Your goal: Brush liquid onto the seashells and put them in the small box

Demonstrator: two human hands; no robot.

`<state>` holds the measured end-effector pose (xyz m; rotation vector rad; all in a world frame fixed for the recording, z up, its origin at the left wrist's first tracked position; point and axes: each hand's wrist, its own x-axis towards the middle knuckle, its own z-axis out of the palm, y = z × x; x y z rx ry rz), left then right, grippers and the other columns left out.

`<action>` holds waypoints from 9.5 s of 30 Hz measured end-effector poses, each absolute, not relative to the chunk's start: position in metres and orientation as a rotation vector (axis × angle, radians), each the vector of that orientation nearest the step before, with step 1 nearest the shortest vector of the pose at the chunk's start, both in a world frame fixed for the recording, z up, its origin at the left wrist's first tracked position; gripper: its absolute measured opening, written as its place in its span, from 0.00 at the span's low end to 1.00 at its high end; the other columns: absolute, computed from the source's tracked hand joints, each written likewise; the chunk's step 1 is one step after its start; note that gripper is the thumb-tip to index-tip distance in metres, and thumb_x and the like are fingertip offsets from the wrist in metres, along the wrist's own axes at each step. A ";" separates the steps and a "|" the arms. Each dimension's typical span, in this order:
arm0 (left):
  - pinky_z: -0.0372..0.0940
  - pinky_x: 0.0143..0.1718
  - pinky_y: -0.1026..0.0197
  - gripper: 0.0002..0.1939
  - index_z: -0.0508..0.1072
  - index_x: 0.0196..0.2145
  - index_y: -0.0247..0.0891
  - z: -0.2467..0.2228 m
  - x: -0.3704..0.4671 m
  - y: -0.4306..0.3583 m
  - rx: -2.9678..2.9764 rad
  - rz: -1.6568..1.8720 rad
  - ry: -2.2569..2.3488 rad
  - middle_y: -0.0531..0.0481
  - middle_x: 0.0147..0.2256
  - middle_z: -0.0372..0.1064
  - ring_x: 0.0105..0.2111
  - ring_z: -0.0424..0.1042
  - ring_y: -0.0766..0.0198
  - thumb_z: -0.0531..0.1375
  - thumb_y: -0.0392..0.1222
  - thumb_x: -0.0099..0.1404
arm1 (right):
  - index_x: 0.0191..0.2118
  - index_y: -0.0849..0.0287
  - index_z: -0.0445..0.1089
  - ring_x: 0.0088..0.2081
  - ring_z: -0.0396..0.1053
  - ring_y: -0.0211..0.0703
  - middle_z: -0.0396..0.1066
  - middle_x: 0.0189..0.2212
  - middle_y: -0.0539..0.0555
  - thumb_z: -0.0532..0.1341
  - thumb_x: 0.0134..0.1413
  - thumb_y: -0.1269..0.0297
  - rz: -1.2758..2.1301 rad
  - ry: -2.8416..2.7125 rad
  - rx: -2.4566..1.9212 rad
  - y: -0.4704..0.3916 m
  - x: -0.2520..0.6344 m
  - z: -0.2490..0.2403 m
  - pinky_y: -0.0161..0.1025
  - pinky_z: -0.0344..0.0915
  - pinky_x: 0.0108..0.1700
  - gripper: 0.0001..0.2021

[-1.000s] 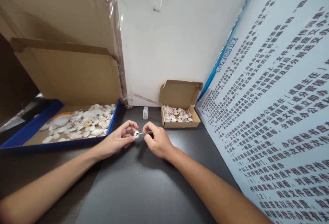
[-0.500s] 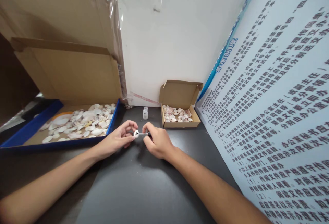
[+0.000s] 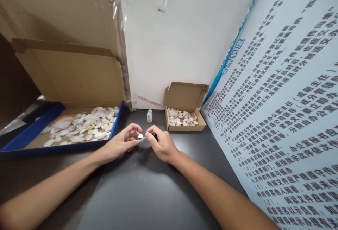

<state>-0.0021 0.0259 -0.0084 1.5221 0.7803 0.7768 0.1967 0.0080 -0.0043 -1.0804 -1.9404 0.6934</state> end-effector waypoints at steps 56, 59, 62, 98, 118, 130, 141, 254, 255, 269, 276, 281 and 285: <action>0.54 0.28 0.66 0.14 0.57 0.48 0.42 -0.004 0.002 0.012 1.725 0.703 0.692 0.54 0.37 0.58 0.27 0.55 0.71 0.54 0.35 0.64 | 0.34 0.57 0.62 0.29 0.60 0.38 0.63 0.27 0.49 0.51 0.59 0.66 0.694 -1.925 -0.912 0.000 0.191 0.005 0.34 0.58 0.33 0.05; 0.53 0.28 0.65 0.15 0.56 0.47 0.42 -0.002 0.003 0.010 1.765 0.709 0.688 0.54 0.37 0.58 0.26 0.54 0.71 0.53 0.33 0.64 | 0.33 0.57 0.61 0.29 0.60 0.38 0.62 0.27 0.49 0.51 0.59 0.66 0.714 -1.939 -0.893 -0.002 0.191 0.005 0.34 0.58 0.33 0.05; 0.53 0.28 0.66 0.16 0.56 0.48 0.42 0.000 0.004 0.008 1.817 0.700 0.692 0.54 0.36 0.57 0.26 0.53 0.71 0.52 0.32 0.63 | 0.34 0.57 0.61 0.30 0.60 0.39 0.62 0.27 0.49 0.51 0.59 0.67 0.740 -1.947 -0.853 -0.002 0.192 0.005 0.35 0.59 0.34 0.04; 0.57 0.29 0.66 0.26 0.55 0.52 0.42 -0.001 0.003 0.004 2.130 0.657 0.807 0.54 0.33 0.59 0.28 0.61 0.69 0.52 0.29 0.56 | 0.33 0.57 0.60 0.28 0.60 0.37 0.62 0.27 0.48 0.51 0.56 0.70 0.565 -2.043 -0.838 -0.002 0.192 0.004 0.34 0.58 0.33 0.03; 0.57 0.29 0.66 0.27 0.54 0.53 0.43 -0.001 0.002 0.004 2.139 0.669 0.824 0.55 0.33 0.58 0.28 0.60 0.68 0.51 0.29 0.56 | 0.32 0.57 0.60 0.28 0.60 0.37 0.62 0.27 0.49 0.50 0.58 0.69 0.581 -1.982 -0.818 -0.004 0.192 0.008 0.34 0.58 0.32 0.05; 0.55 0.28 0.66 0.25 0.56 0.51 0.41 -0.002 0.002 0.005 2.117 0.677 0.838 0.54 0.33 0.60 0.27 0.59 0.69 0.51 0.29 0.55 | 0.34 0.57 0.60 0.29 0.60 0.37 0.62 0.28 0.49 0.50 0.59 0.69 0.601 -2.047 -0.838 -0.005 0.191 0.006 0.34 0.58 0.34 0.04; 0.53 0.27 0.66 0.24 0.55 0.51 0.41 -0.001 0.001 0.005 2.136 0.664 0.880 0.55 0.33 0.60 0.25 0.57 0.70 0.50 0.29 0.57 | 0.34 0.57 0.61 0.29 0.61 0.37 0.63 0.28 0.49 0.50 0.59 0.70 0.583 -2.065 -0.878 -0.003 0.189 0.008 0.34 0.58 0.34 0.05; 0.53 0.21 0.67 0.19 0.62 0.41 0.41 0.007 0.003 0.015 1.037 0.759 0.743 0.56 0.29 0.59 0.21 0.55 0.72 0.56 0.29 0.51 | 0.40 0.57 0.62 0.27 0.60 0.37 0.62 0.28 0.48 0.48 0.63 0.69 0.530 -2.063 -0.991 0.002 0.196 -0.004 0.34 0.56 0.33 0.07; 0.53 0.21 0.67 0.19 0.62 0.41 0.41 0.007 0.003 0.015 1.034 0.760 0.742 0.56 0.29 0.59 0.20 0.55 0.72 0.56 0.29 0.51 | 0.39 0.57 0.62 0.27 0.59 0.37 0.62 0.28 0.48 0.48 0.63 0.69 0.523 -2.061 -1.003 0.003 0.196 -0.004 0.34 0.56 0.33 0.07; 0.53 0.21 0.67 0.18 0.64 0.40 0.42 0.003 0.003 0.016 1.090 0.758 0.707 0.57 0.29 0.60 0.20 0.54 0.72 0.56 0.31 0.50 | 0.37 0.57 0.62 0.29 0.61 0.37 0.63 0.29 0.49 0.51 0.59 0.70 0.586 -2.001 -0.872 -0.004 0.194 0.002 0.34 0.59 0.33 0.04; 0.55 0.21 0.67 0.18 0.63 0.40 0.42 -0.001 0.002 0.018 1.145 0.751 0.667 0.56 0.29 0.60 0.22 0.55 0.71 0.56 0.31 0.50 | 0.34 0.58 0.62 0.29 0.60 0.37 0.63 0.28 0.48 0.53 0.53 0.72 0.770 -1.941 -0.936 -0.001 0.190 0.000 0.34 0.58 0.33 0.04; 0.55 0.21 0.68 0.18 0.63 0.41 0.41 -0.001 0.002 0.018 1.154 0.758 0.663 0.56 0.30 0.59 0.22 0.54 0.71 0.56 0.31 0.51 | 0.33 0.58 0.63 0.29 0.59 0.37 0.62 0.28 0.48 0.52 0.51 0.74 0.784 -1.906 -0.986 0.003 0.191 -0.003 0.33 0.57 0.32 0.05; 0.55 0.22 0.68 0.17 0.64 0.40 0.42 -0.003 0.001 0.018 1.167 0.756 0.659 0.56 0.30 0.59 0.21 0.53 0.71 0.55 0.31 0.51 | 0.32 0.58 0.62 0.29 0.59 0.37 0.61 0.26 0.47 0.52 0.52 0.73 0.788 -1.852 -0.970 0.003 0.191 0.000 0.34 0.57 0.33 0.05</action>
